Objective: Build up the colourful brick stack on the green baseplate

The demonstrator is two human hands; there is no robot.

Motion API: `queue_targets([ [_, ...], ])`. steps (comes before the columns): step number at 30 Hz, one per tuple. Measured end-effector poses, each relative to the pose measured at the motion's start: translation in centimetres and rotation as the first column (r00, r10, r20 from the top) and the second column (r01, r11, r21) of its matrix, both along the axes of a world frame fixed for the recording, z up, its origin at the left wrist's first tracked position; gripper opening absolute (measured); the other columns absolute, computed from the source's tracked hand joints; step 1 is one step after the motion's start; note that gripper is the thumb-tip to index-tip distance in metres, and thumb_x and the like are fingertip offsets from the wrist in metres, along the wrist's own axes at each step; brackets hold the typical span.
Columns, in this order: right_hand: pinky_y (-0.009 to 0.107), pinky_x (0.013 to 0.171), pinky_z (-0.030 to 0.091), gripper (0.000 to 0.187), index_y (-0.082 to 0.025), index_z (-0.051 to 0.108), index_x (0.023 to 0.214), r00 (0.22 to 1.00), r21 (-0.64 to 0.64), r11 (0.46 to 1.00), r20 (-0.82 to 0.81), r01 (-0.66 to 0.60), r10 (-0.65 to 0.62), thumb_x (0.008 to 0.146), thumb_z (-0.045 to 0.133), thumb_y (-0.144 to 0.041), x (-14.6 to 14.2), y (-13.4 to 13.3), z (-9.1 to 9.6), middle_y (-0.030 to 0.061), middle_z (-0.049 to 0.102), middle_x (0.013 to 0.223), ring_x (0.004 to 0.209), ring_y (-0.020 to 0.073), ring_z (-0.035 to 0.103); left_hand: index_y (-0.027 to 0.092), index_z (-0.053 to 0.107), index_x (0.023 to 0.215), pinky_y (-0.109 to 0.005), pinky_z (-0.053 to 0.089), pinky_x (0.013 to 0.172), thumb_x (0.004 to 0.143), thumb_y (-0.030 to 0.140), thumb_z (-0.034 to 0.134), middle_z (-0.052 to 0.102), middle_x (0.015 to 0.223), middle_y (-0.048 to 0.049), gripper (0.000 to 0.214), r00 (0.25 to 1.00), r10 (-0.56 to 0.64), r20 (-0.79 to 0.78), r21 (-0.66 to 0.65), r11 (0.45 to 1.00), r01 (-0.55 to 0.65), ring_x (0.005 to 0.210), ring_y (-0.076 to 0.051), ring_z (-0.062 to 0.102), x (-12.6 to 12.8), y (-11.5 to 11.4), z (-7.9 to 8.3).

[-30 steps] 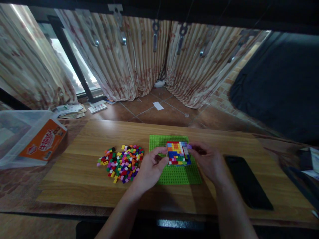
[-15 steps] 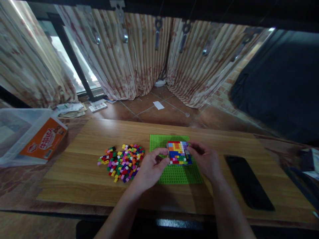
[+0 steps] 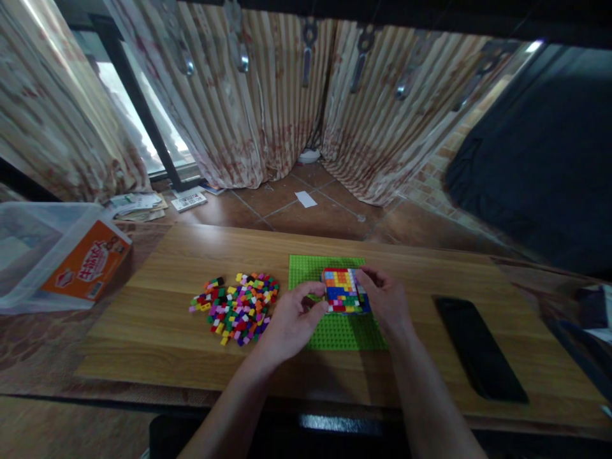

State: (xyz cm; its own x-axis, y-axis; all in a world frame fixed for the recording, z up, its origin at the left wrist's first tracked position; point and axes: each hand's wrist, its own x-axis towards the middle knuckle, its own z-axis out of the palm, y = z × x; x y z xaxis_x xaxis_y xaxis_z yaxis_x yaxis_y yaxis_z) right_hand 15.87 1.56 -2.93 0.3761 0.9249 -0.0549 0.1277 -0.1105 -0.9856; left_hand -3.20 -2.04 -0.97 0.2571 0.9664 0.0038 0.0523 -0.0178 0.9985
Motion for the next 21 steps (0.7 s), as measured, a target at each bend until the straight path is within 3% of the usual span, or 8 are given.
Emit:
queue_targets([
  [8, 0.029, 0.054, 0.051, 0.05, -0.013, 0.074, 0.089, 0.998, -0.049, 0.999, 0.066, 0.02, -0.017, 0.063, 0.074, -0.056, -0.23, -0.09, 0.35, 0.0078, 0.075, 0.076, 0.06, 0.0191, 0.065, 0.017, 0.068, 0.111, -0.024, 0.046, 0.063, 0.084, 0.023, 0.061, 0.072, 0.098, -0.0047, 0.028, 0.999, 0.015, -0.041, -0.01, 1.0, -0.015, 0.069, -0.012, 0.057, 0.15, -0.18, -0.76],
  [17, 0.029, 0.057, 0.051, 0.049, -0.015, 0.074, 0.088, 0.994, 0.002, 1.0, 0.108, 0.0, 0.0, 0.067, 0.071, -0.058, -0.16, -0.16, -0.28, 0.0071, 0.075, 0.077, 0.062, 0.0186, 0.065, 0.016, 0.068, 0.108, -0.024, 0.046, 0.063, 0.083, 0.022, 0.061, 0.072, 0.098, -0.005, 0.026, 0.995, 0.036, -0.096, 0.022, 0.999, -0.034, 0.07, -0.013, 0.058, 0.34, -0.32, -0.84],
  [21, 0.028, 0.059, 0.049, 0.056, -0.015, 0.075, 0.089, 0.999, -0.004, 1.0, 0.044, -0.015, 0.015, 0.07, 0.066, -0.068, 0.27, -0.42, -0.34, 0.0066, 0.074, 0.077, 0.064, 0.0177, 0.064, 0.017, 0.069, 0.107, -0.024, 0.045, 0.063, 0.084, 0.022, 0.058, 0.073, 0.096, -0.0042, 0.026, 0.996, 0.025, -0.082, 0.017, 1.0, -0.024, 0.068, -0.013, 0.057, 0.0, -0.31, -0.55],
])
